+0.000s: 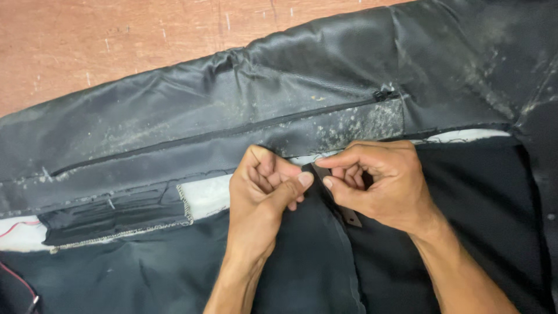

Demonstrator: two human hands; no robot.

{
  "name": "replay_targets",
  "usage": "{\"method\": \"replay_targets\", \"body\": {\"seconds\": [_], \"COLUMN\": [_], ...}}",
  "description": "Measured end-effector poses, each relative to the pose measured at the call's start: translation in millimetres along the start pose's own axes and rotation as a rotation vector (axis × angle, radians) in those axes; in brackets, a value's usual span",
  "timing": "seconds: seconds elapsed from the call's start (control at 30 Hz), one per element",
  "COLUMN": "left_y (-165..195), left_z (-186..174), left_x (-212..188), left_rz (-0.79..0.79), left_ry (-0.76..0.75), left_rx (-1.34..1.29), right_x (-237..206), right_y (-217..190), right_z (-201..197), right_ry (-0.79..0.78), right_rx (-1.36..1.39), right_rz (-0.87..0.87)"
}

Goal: The person works on a black leather seat cover laid on a workbench, marking it with chalk and aligning its edges. They use a flat metal tool to press and smooth seams, then cut the leather with scissors and continue trimming and adjusting the cut piece by hand.

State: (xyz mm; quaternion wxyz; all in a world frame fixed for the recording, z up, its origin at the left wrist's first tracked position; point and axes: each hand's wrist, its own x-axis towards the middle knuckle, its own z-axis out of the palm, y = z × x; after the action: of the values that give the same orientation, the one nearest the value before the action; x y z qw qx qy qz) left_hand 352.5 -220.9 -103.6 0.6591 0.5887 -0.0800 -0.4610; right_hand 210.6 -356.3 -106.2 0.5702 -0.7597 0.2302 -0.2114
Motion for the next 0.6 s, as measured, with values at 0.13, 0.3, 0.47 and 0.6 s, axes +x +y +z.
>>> {"method": "replay_targets", "body": {"seconds": [0.13,0.3,0.47,0.6], "left_y": [-2,1,7,2], "left_z": [-4,-2,10,31], "left_x": [0,3,-1,-25], "left_rz": [-0.007,0.016,0.080,0.275], "left_ry": [-0.045,-0.036,-0.014,-0.008], "left_rx": [0.020,-0.026,0.168,0.401], "right_x": [-3,-7,-8,-13], "right_y": [7,18,27,35], "right_z": [-2,-10,-22,-23], "right_ry": [0.023,0.085,0.113,0.099], "right_rx": [0.215,0.417,0.494,0.593], "right_rz": [0.049,0.148,0.115,0.048]}}
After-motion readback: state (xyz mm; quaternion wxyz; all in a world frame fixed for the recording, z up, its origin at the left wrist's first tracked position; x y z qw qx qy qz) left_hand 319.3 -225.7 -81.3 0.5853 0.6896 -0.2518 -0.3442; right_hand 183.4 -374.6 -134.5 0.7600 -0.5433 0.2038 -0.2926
